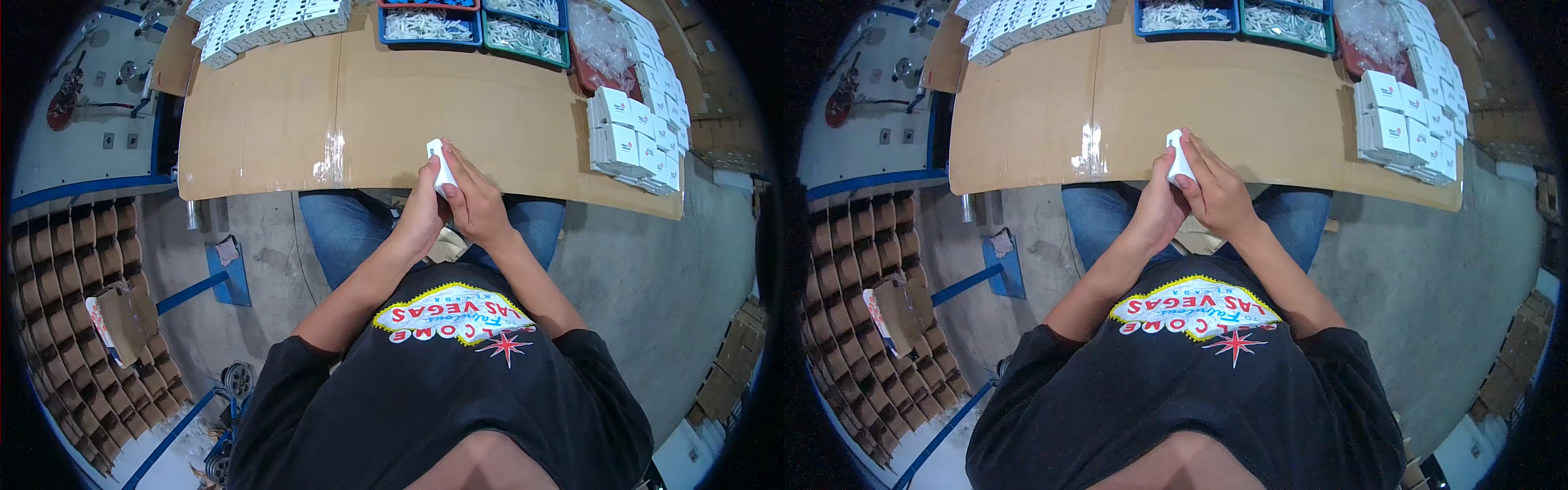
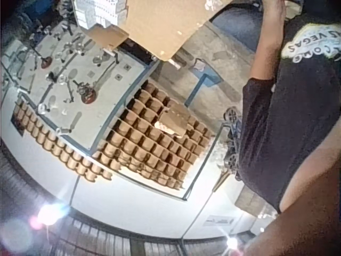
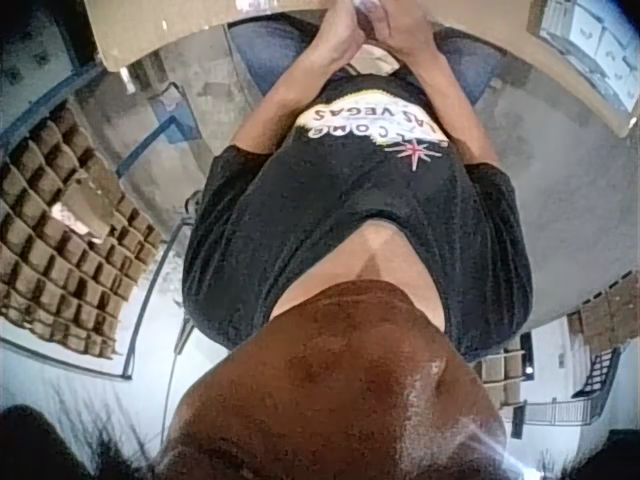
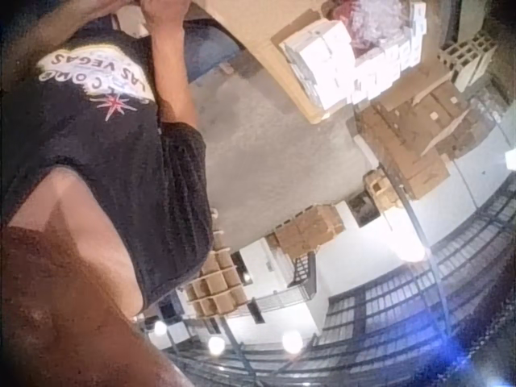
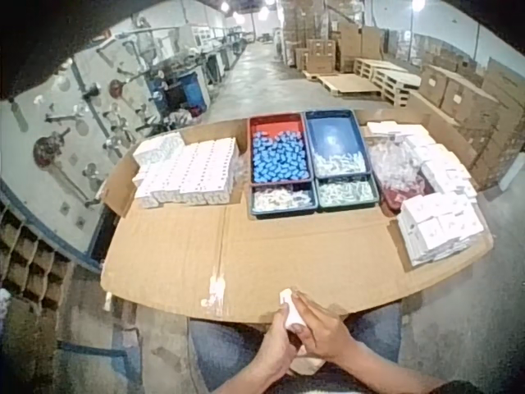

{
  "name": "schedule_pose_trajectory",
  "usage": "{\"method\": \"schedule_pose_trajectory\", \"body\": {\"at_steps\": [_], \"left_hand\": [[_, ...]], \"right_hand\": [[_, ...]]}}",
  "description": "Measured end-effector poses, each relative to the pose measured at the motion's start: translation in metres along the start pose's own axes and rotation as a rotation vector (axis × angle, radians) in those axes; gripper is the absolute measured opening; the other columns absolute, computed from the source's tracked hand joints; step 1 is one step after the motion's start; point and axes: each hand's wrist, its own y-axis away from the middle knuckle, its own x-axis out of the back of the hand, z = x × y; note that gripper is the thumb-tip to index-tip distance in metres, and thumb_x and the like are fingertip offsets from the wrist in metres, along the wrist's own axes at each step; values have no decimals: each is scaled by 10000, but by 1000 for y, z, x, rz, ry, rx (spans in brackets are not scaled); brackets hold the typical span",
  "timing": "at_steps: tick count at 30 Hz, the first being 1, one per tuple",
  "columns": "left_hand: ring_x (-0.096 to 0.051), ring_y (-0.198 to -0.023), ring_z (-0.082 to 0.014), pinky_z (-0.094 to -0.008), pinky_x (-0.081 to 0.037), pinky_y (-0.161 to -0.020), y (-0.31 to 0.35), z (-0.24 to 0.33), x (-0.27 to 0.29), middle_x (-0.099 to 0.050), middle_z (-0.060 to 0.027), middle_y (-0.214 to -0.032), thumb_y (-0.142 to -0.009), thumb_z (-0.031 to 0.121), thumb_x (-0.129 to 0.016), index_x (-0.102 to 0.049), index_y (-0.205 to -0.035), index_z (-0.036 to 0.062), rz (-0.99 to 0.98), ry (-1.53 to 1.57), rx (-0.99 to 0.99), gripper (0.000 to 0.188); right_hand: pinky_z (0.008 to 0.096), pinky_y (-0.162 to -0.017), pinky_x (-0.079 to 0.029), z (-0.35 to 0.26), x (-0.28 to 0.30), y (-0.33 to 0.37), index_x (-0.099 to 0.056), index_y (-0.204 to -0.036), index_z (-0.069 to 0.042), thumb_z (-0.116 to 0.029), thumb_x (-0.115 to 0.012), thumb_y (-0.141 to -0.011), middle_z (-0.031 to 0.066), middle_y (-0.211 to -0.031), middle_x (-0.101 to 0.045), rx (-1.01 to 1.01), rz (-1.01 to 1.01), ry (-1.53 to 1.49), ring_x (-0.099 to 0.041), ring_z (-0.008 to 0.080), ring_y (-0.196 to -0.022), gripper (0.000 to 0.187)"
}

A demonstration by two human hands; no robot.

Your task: The person assembles small electrical components by hand. They open a white box, place a plastic bag containing white connectors inside, add blue caps, seal the bag, and close the box. The person repeats this process with another box, handling components from trays on the table.

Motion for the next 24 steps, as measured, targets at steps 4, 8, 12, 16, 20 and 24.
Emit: {"method": "schedule_pose_trajectory", "body": {"at_steps": [4, 8, 12, 16, 20, 24], "left_hand": [[-570, -1183, -202, -404, -436, -1035, -7, -8, 7, -571, -56, -1237, -1046, 535, -421, -484, -1372, 117, -1, -1, -23, 534], [-569, -1190, -206, -412, -432, -1040, -4, -6, 5, -570, -63, -1253, -1047, 541, -408, -476, -1374, 117, -7, -10, -3, 539], [-586, -1138, -208, -413, -466, -981, -4, -1, 5, -599, -76, -1206, -1052, 568, -342, -504, -1341, 118, -41, 23, 32, 558], [-621, -1029, -225, -423, -524, -870, -12, 12, 21, -631, -103, -1144, -1029, 685, -239, -529, -1317, 114, -79, 32, 46, 703], [-645, -1005, -223, -404, -554, -829, -4, 25, 14, -640, -106, -1127, -989, 767, -191, -512, -1336, 78, -74, -71, 7, 836], [-667, -963, -203, -352, -565, -814, -12, 10, 27, -645, -101, -1110, -1013, 721, -272, -503, -1328, 54, -40, -339, -156, 773]], "right_hand": [[440, -1037, -496, 2, -3, 3, -499, -1424, 63, -244, -549, -1042, 269, -1409, -556, -14, 15, -35, -584, 422, -1261, 493], [425, -1064, -473, 2, -2, 4, -504, -1433, 45, -241, -541, -1047, 255, -1433, -544, -70, -8, -98, -564, 407, -1294, 481], [404, -1127, -407, -1, 8, -2, -496, -1455, 19, -225, -578, -1027, 226, -1482, -516, -285, -114, -337, -495, 355, -1385, 500], [395, -1163, -363, -4, 25, -3, -500, -1471, -23, -209, -715, -928, 191, -1533, -478, -247, -146, -336, -434, 319, -1442, 613], [395, -1135, -396, 0, 34, 0, -529, -1457, -67, -217, -815, -824, 162, -1525, -495, -214, -256, -302, -488, 315, -1396, 711], [402, -1104, -424, 0, 33, -2, -581, -1376, -65, -286, -849, -793, 150, -1481, -534, -219, -207, -229, -529, 320, -1348, 679]]}}
